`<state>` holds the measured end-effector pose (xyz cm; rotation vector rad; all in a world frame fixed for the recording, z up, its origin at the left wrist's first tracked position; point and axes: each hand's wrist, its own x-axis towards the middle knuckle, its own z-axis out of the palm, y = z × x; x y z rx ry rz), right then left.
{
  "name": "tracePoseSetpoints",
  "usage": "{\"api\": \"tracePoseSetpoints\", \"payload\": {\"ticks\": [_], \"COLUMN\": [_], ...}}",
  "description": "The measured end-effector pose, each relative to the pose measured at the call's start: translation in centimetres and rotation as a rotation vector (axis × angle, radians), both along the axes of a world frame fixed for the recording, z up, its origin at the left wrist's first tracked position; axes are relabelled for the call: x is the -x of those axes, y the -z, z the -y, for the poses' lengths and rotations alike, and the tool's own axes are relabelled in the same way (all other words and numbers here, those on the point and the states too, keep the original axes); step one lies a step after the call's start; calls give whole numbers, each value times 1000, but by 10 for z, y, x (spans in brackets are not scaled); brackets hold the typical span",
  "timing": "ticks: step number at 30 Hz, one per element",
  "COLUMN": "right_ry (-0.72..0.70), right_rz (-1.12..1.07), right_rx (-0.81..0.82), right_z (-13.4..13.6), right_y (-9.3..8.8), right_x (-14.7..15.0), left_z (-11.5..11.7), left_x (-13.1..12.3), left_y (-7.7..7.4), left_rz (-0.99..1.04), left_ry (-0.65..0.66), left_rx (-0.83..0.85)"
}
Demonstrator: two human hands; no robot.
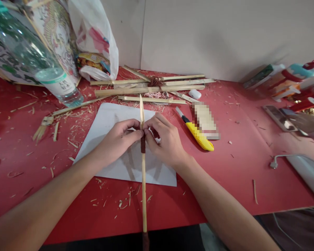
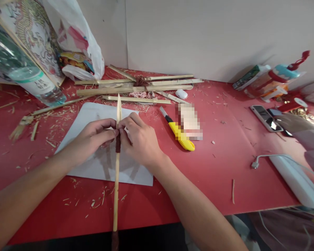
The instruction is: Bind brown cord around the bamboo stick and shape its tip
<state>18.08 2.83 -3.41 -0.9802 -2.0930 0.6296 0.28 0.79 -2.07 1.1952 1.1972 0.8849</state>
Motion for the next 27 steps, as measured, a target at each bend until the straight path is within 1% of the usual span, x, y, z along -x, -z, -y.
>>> {"api": "tracePoseSetpoints", "payload": {"ticks": [5, 9, 12, 15, 19, 21, 23, 25, 27], "right_ry": [-27, -73, -95, -105, -110, -113, -117, -119, -111], "right_rz": [-90, -165, -189, -186, -204, -230, -264, -301, -334], "right_rx": [127, 261, 340, 366, 377, 401, 445, 499, 549], "right_z": [-3, -6, -7, -8, -9, -8, -8, -7, -6], "right_y": [2, 3, 3, 5, 5, 5, 4, 4, 5], "right_x": [3, 4, 3, 2, 1, 2, 3, 4, 5], "left_z": [1, 0, 0, -1, -2, -1, 0, 3, 6], "left_x": [-1, 0, 0, 0, 1, 1, 1, 1, 2], "left_y": [-1, -1, 0, 2, 3, 3, 2, 0, -2], "left_rz": [-2, -26, -2, 15, -3, -57, -148, -258, -383], "left_ry": [5, -4, -13, -14, -11, -17, -49, -115, -169], "left_rx": [21, 18, 55, 74, 48, 1, -91, -227, -400]}}
